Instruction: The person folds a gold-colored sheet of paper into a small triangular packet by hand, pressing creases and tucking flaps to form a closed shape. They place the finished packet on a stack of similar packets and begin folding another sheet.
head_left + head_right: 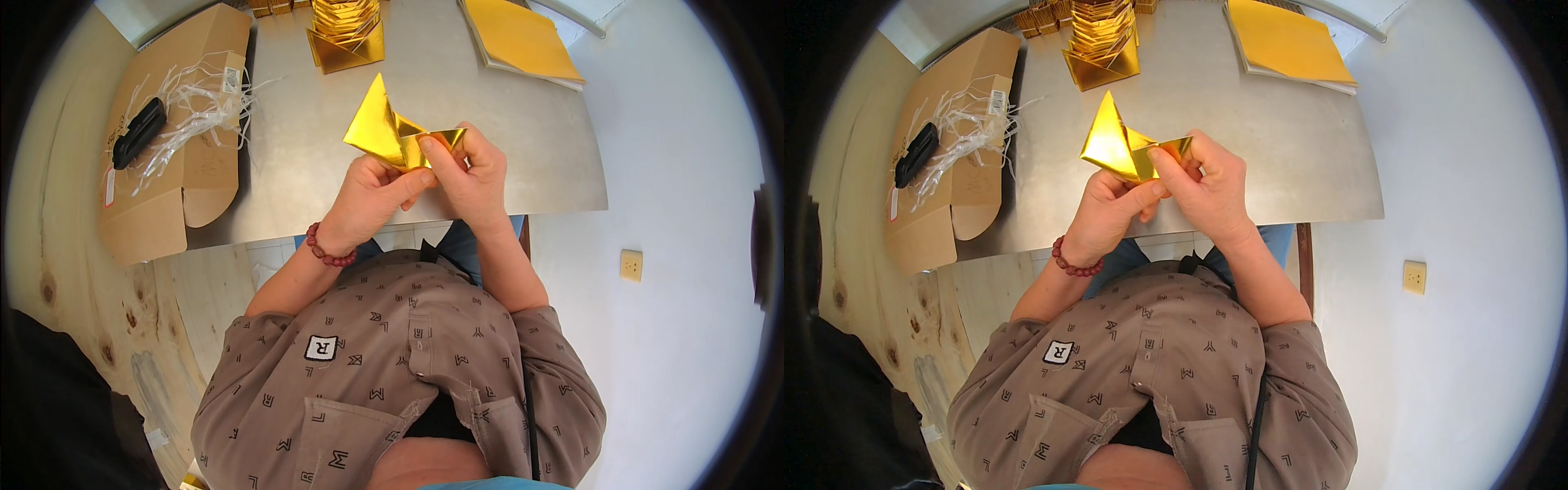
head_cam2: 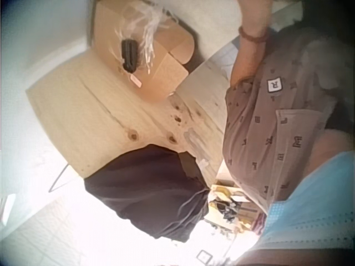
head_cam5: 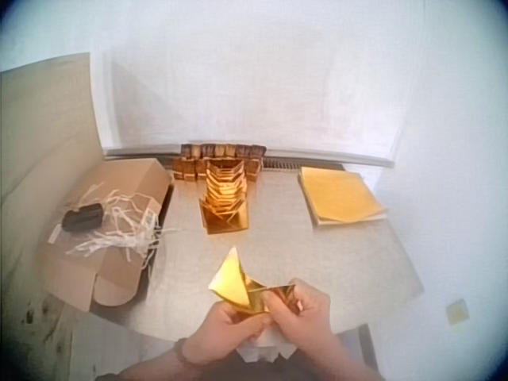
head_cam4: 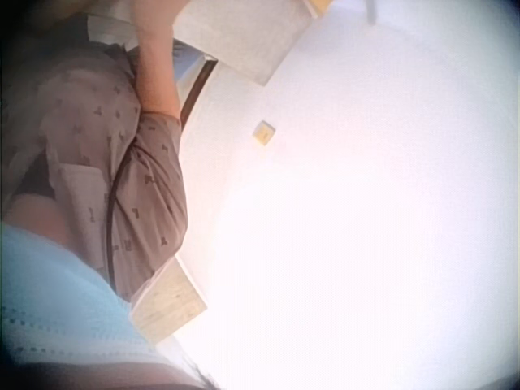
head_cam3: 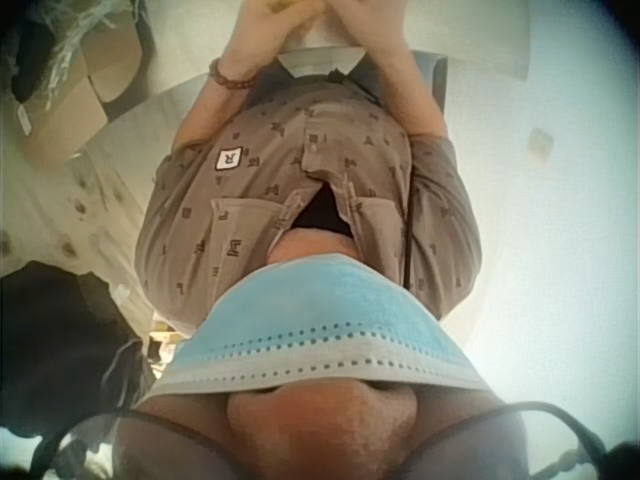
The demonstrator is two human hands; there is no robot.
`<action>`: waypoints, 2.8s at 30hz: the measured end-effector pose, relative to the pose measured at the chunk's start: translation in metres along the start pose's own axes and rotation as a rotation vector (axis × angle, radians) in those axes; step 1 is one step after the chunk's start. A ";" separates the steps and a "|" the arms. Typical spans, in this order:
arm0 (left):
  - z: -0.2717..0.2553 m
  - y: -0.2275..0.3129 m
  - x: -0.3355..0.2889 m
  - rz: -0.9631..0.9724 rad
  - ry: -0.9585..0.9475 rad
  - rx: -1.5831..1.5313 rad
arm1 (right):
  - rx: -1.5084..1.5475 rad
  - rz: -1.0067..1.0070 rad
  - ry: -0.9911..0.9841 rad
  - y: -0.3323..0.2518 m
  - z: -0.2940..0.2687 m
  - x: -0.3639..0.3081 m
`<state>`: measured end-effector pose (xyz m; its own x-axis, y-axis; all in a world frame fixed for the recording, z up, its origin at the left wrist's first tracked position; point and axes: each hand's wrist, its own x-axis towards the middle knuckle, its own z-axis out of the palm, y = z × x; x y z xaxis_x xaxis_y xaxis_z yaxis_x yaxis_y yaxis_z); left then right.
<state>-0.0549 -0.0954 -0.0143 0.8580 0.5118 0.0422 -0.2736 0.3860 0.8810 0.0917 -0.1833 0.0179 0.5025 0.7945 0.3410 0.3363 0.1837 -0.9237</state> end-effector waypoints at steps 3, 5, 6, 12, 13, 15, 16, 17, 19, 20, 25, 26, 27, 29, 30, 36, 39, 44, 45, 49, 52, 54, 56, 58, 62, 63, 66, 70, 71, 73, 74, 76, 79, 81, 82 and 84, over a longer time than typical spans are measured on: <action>-0.001 0.003 -0.003 0.025 -0.014 -0.035 | 0.014 -0.063 -0.061 -0.003 -0.004 0.007; 0.000 0.005 -0.004 0.032 -0.014 -0.051 | 0.093 -0.041 -0.078 -0.003 -0.006 0.007; 0.001 0.005 -0.005 0.033 -0.005 -0.049 | 0.078 -0.043 -0.081 -0.003 -0.007 0.007; 0.008 0.008 -0.004 0.046 0.047 0.039 | 0.037 -0.008 -0.094 -0.007 -0.011 0.003; 0.008 0.009 -0.003 0.055 0.052 0.042 | 0.022 -0.001 -0.090 -0.008 -0.012 0.002; 0.009 0.009 -0.003 0.054 0.056 0.042 | -0.006 0.015 -0.086 -0.010 -0.012 0.002; 0.009 0.009 -0.004 0.069 0.051 0.035 | -0.020 0.024 -0.084 -0.012 -0.012 0.002; 0.009 0.008 -0.004 0.062 0.054 0.049 | -0.034 0.034 -0.083 -0.012 -0.012 0.002; 0.009 0.008 -0.005 0.094 0.040 0.059 | -0.040 0.056 -0.087 -0.014 -0.011 0.001; 0.008 0.007 -0.005 0.077 0.045 0.057 | -0.041 0.068 -0.089 -0.014 -0.011 0.001; 0.006 0.005 -0.007 0.056 0.046 -0.028 | 0.075 0.034 -0.167 -0.017 -0.014 0.003; 0.007 0.005 -0.007 0.060 0.040 -0.043 | 0.103 0.016 -0.173 -0.017 -0.015 0.004; 0.007 0.005 -0.007 0.064 0.033 -0.059 | 0.083 0.028 -0.153 -0.018 -0.015 0.003; 0.008 0.005 -0.007 0.071 0.038 -0.042 | 0.053 0.051 -0.115 -0.018 -0.016 0.003; 0.009 0.005 -0.008 0.073 0.049 -0.009 | 0.016 0.057 -0.105 -0.018 -0.016 0.003; 0.013 0.009 -0.010 0.074 0.128 0.187 | -0.032 0.107 -0.102 -0.017 -0.015 0.004; 0.013 0.008 -0.009 0.074 0.118 0.064 | 0.088 0.104 -0.131 -0.018 -0.013 0.005; 0.011 0.005 -0.010 0.085 0.084 0.003 | 0.197 0.091 -0.222 -0.023 -0.020 0.006; 0.011 0.005 -0.010 0.084 0.091 0.011 | 0.175 0.096 -0.216 -0.023 -0.021 0.006; 0.012 0.004 -0.012 0.108 0.105 0.087 | 0.152 0.107 -0.185 -0.019 -0.021 0.005; 0.013 0.003 -0.013 0.137 0.123 0.155 | 0.147 0.121 -0.153 -0.016 -0.018 0.003; 0.015 0.000 -0.012 0.176 0.159 0.253 | 0.137 0.127 -0.133 -0.014 -0.016 0.002; 0.015 -0.002 -0.011 0.231 0.187 0.343 | 0.122 0.125 -0.122 -0.013 -0.014 0.002; 0.015 -0.002 -0.011 0.261 0.212 0.456 | 0.105 0.148 -0.122 -0.012 -0.012 0.003; 0.012 0.006 -0.010 0.098 0.149 0.061 | 0.306 0.157 -0.152 -0.009 -0.008 0.004; 0.015 0.005 -0.010 0.094 0.166 0.001 | 0.280 0.154 -0.157 -0.009 -0.008 0.005; 0.018 0.006 -0.008 0.099 0.189 -0.012 | 0.183 0.127 -0.166 -0.009 -0.007 0.007; 0.019 0.009 -0.012 0.085 0.218 0.161 | 0.069 0.114 -0.138 -0.012 -0.010 0.009; 0.019 0.009 -0.012 0.087 0.207 0.153 | 0.069 0.134 -0.139 -0.012 -0.012 0.009; 0.019 0.009 -0.012 0.103 0.192 0.136 | 0.078 0.172 -0.149 -0.011 -0.014 0.009; 0.018 0.009 -0.012 0.083 0.181 0.125 | 0.117 0.170 -0.163 -0.010 -0.015 0.009; 0.017 0.009 -0.015 0.065 0.172 0.112 | 0.054 0.183 -0.165 -0.008 -0.020 0.011; 0.012 0.007 -0.016 0.026 0.183 0.157 | 0.199 0.145 0.036 -0.009 -0.029 0.026; 0.007 0.007 -0.020 -0.013 0.144 0.166 | 0.302 0.126 0.103 -0.013 -0.039 0.038; 0.007 0.005 -0.020 -0.039 0.152 0.105 | 0.322 0.122 0.074 -0.016 -0.047 0.043; 0.003 0.005 -0.013 0.059 0.213 0.088 | 0.284 0.166 -0.068 -0.017 -0.043 0.042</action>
<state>-0.0663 -0.1026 -0.0090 0.7282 0.6853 0.0033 -0.2737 0.2864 0.9182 0.1415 -0.1781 0.0551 0.4742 0.8621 0.1786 0.0142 0.1954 -0.9806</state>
